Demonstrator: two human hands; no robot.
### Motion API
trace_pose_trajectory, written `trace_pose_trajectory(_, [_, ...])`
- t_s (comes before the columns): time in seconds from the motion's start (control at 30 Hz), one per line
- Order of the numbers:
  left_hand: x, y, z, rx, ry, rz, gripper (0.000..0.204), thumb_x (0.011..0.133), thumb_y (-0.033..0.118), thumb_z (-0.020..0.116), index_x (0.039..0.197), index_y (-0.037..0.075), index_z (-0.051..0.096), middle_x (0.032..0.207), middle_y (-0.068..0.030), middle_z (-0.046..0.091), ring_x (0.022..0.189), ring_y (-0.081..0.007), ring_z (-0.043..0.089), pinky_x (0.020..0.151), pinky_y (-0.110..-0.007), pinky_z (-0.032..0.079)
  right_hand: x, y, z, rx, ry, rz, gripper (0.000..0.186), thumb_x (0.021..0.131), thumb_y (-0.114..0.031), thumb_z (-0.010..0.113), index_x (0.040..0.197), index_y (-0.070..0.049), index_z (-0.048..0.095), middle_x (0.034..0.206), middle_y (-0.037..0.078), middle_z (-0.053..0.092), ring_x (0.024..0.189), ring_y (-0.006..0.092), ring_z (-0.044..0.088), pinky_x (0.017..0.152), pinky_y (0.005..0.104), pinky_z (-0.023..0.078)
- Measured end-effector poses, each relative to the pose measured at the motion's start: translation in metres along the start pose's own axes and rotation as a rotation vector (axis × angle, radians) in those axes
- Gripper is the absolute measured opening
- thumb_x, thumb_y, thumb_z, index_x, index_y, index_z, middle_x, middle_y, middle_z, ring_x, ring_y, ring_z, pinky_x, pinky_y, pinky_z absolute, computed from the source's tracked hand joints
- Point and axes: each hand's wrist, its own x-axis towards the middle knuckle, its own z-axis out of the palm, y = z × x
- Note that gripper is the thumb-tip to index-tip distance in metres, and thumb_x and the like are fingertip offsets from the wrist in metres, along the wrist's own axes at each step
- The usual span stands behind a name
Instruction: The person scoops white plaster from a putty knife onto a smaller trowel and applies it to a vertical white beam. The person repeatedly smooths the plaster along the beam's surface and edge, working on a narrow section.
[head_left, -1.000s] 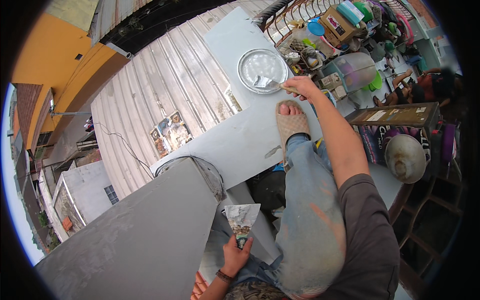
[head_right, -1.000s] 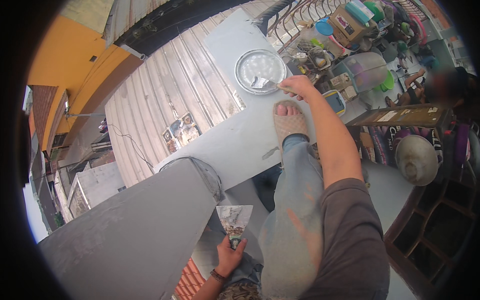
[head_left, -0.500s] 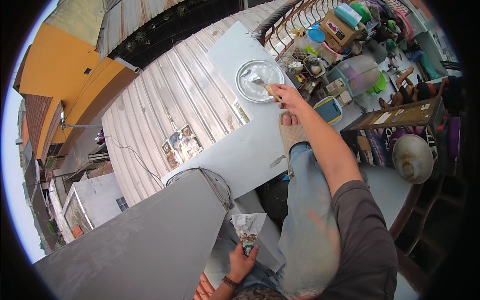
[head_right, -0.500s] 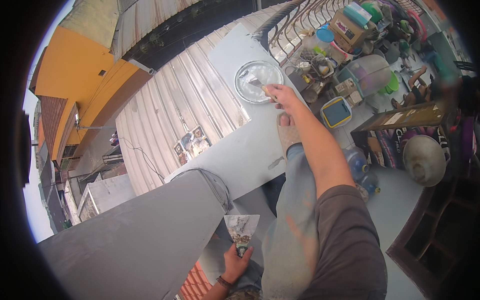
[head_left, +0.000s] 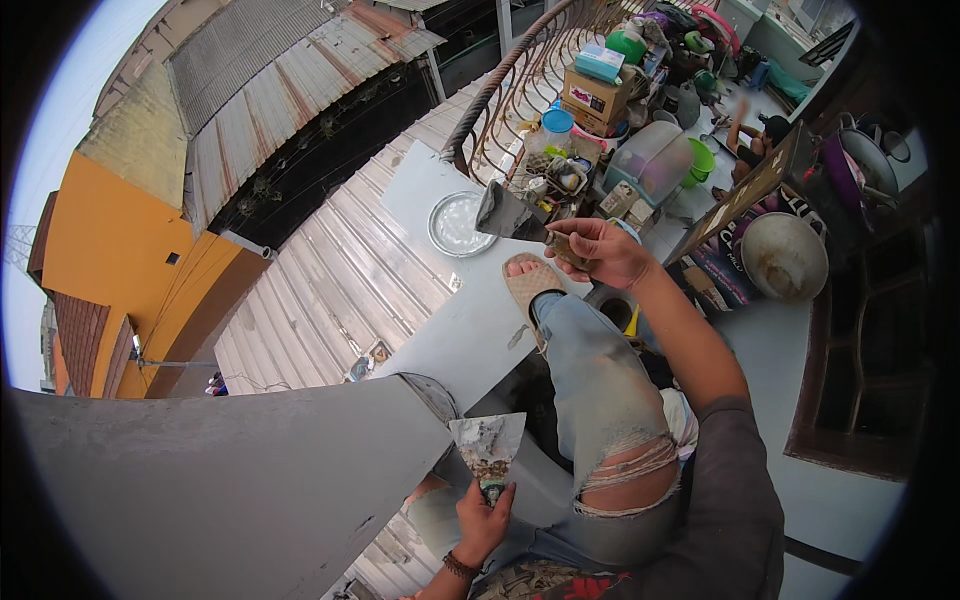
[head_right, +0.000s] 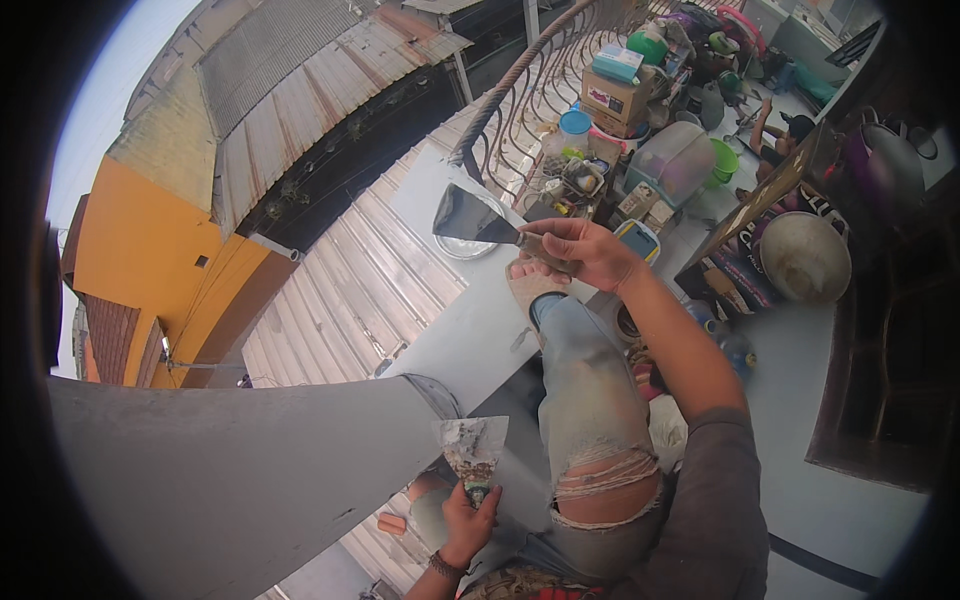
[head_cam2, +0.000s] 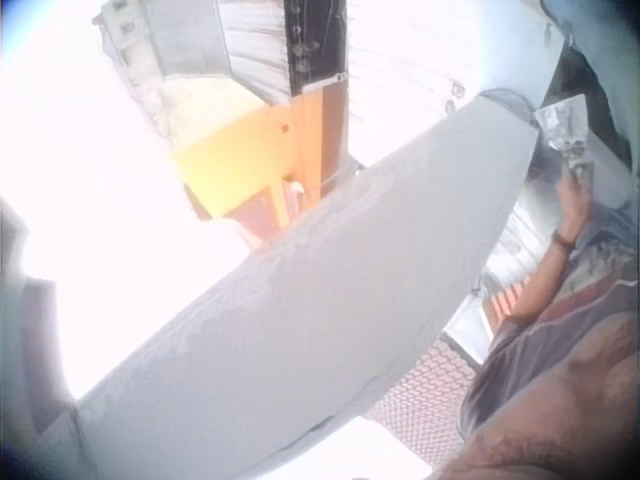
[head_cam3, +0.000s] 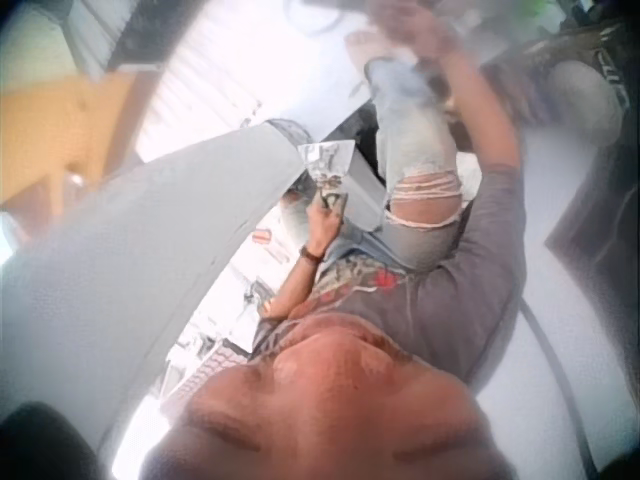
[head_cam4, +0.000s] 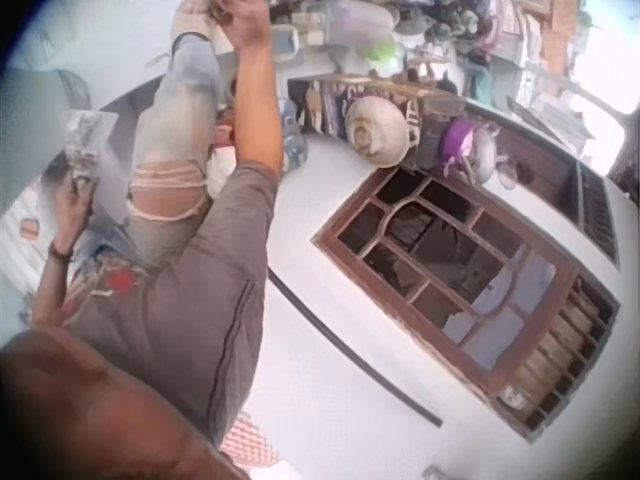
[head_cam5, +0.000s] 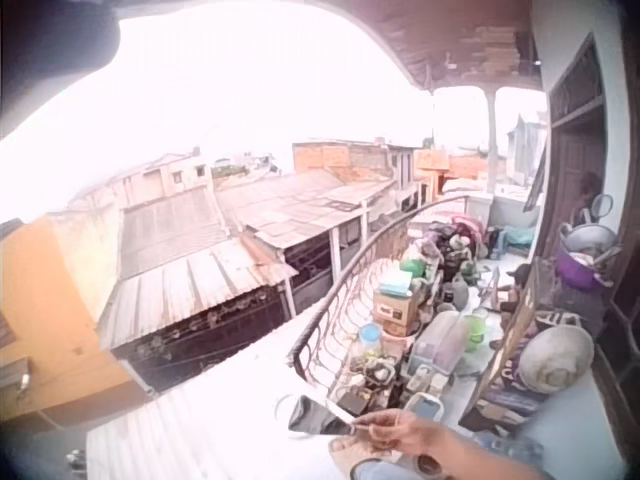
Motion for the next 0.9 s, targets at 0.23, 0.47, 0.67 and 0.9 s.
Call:
trace_pose_trajectory(0.23, [-0.058,0.1,-0.048,-0.084,-0.199,0.195,0.02,0.088,0.011,0.073,0.097,-0.001,0.061,0.072,-0.0046,0.066,0.063,-0.0077,0.054,0.059,-0.026,0.046,-0.086,-0.057,0.101,-0.229,-0.121,-0.227,0.037,0.088,-0.01,0.072,0.122,0.001,0.062,0.106,0.008,0.066,0.09,0.0146,0.062,0.077,0.0287,0.05])
trace_pose_trajectory(0.47, [-0.094,0.134,-0.077,-0.177,-0.397,0.284,0.018,0.088,0.008,0.073,0.101,0.0,0.064,0.072,0.0019,0.063,0.065,-0.0022,0.05,0.059,-0.021,0.042,-0.145,-0.062,0.178,-0.617,-0.221,-0.387,0.039,0.068,0.0,0.084,0.105,-0.001,0.071,0.11,0.009,0.063,0.107,0.0191,0.059,0.096,0.0326,0.044])
trace_pose_trajectory(0.67, [-0.124,0.147,-0.094,-0.223,-0.451,0.394,0.014,0.088,0.009,0.074,0.093,0.002,0.063,0.067,0.0012,0.061,0.062,-0.0025,0.05,0.056,-0.022,0.041,-0.154,-0.065,0.214,-0.787,-0.29,-0.472,0.038,0.061,0.0,0.088,0.096,-0.002,0.074,0.103,0.008,0.064,0.099,0.0196,0.061,0.087,0.0323,0.048])
trace_pose_trajectory(0.9, [-0.139,0.14,-0.112,-0.132,-0.42,0.562,0.02,0.088,0.008,0.074,0.103,0.001,0.063,0.07,-0.0007,0.063,0.062,-0.0036,0.053,0.057,-0.023,0.043,-0.159,-0.093,0.256,-1.052,-0.291,-0.477,0.036,0.057,0.0,0.087,0.091,-0.004,0.077,0.099,0.006,0.065,0.096,0.0187,0.061,0.081,0.0315,0.049])
